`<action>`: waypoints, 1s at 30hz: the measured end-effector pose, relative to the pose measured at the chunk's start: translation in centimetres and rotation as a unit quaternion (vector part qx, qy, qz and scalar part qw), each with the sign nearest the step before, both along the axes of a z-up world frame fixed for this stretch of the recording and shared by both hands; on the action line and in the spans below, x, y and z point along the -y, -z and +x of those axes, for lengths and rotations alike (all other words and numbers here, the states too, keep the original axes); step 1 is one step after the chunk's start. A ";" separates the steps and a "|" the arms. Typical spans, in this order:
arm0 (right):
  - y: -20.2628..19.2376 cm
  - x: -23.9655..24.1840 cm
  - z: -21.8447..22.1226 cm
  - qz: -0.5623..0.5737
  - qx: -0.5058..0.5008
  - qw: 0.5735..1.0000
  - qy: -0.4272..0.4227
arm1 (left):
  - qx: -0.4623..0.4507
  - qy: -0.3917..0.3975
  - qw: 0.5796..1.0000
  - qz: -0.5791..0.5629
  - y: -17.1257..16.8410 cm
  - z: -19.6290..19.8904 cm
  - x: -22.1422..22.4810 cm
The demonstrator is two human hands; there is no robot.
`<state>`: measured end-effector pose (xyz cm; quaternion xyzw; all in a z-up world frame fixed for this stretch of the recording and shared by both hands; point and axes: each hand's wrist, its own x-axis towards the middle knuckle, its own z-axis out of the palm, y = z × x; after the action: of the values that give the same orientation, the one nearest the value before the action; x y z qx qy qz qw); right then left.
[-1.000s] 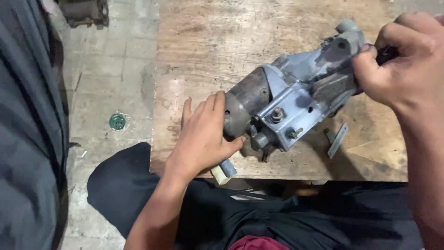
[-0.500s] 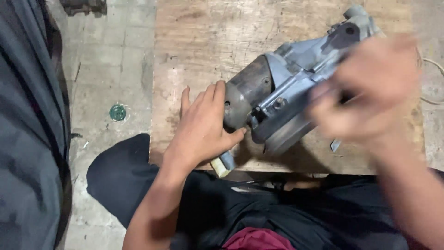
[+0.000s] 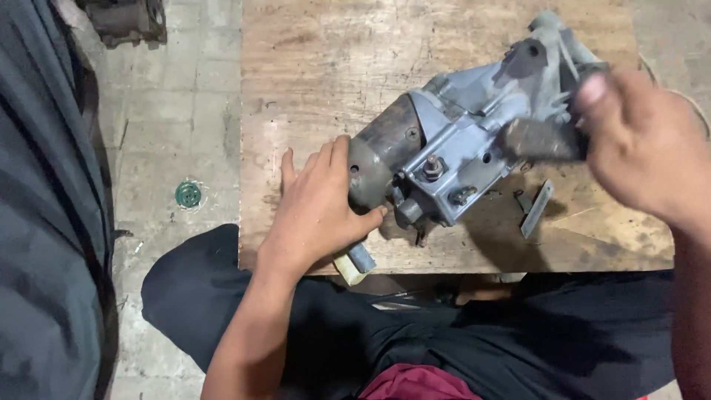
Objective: Cleaning a metal starter housing using a wire brush and a metal scraper to remove dirt and grime.
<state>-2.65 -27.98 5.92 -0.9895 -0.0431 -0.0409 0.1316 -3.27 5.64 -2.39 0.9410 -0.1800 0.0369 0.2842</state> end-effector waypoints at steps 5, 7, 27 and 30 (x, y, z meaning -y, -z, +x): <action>-2.3 -2.3 -2.3 0.028 -0.194 0.981 0.004 | 0.043 -0.010 0.998 0.040 1.0 0.0 0.2; -3.4 -3.8 -3.8 0.080 -0.234 0.969 0.023 | 0.059 -0.011 0.997 0.051 1.2 0.0 0.5; -3.5 -12.5 -10.3 -0.452 0.025 0.884 -0.120 | 0.047 -0.046 0.994 -0.092 3.0 0.5 1.0; -4.3 -13.6 -10.7 -0.466 0.056 0.875 -0.118 | 0.039 -0.041 0.994 -0.099 3.1 0.8 1.2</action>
<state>-13.31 -14.43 10.27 -0.9196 -0.1813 -0.0560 -0.3440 -2.52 4.41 -5.52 0.9127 -0.1479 0.1024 0.3669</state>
